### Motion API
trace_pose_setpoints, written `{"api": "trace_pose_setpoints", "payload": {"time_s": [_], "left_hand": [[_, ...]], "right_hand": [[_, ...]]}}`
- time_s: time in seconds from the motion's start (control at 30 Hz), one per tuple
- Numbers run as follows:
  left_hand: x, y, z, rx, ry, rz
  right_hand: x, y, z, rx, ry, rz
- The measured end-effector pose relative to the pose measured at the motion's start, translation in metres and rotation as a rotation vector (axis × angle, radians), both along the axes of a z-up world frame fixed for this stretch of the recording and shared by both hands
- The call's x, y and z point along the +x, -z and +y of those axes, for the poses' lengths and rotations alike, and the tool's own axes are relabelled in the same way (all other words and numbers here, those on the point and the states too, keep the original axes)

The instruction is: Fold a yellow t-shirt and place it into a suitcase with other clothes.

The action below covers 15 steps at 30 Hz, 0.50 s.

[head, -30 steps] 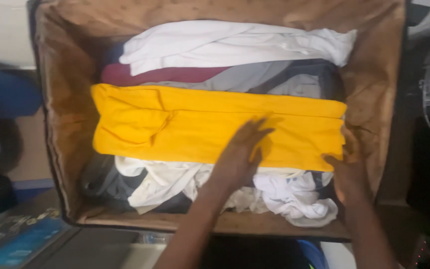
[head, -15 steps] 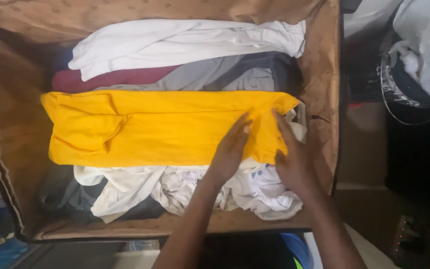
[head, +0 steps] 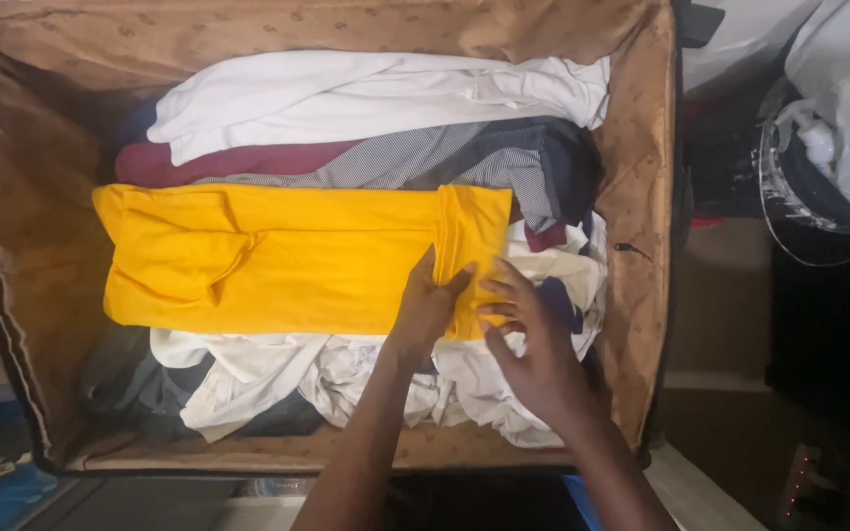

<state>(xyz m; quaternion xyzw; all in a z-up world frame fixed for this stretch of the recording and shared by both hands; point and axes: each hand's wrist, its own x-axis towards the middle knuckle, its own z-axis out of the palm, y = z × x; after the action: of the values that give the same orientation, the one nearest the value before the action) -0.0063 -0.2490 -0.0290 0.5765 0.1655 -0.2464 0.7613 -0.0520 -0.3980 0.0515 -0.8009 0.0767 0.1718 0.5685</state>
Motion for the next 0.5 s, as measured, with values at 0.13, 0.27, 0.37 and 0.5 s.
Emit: {"api": "trace_pose_setpoints", "payload": {"time_s": [0.13, 0.27, 0.37, 0.5], "left_hand": [[0.000, 0.026, -0.005, 0.100, -0.023, -0.001], [0.009, -0.010, -0.006, 0.010, -0.036, 0.157], [0.008, 0.001, -0.005, 0.053, -0.002, 0.121], [-0.003, 0.035, 0.005, 0.401, 0.143, -0.117]], "right_hand": [[0.000, 0.022, -0.018, -0.075, 0.128, 0.016], [0.000, 0.052, -0.030, 0.262, 0.285, 0.224], [0.009, 0.041, -0.026, 0.260, 0.321, 0.316], [0.009, 0.046, -0.028, 0.191, 0.311, 0.425]]}}
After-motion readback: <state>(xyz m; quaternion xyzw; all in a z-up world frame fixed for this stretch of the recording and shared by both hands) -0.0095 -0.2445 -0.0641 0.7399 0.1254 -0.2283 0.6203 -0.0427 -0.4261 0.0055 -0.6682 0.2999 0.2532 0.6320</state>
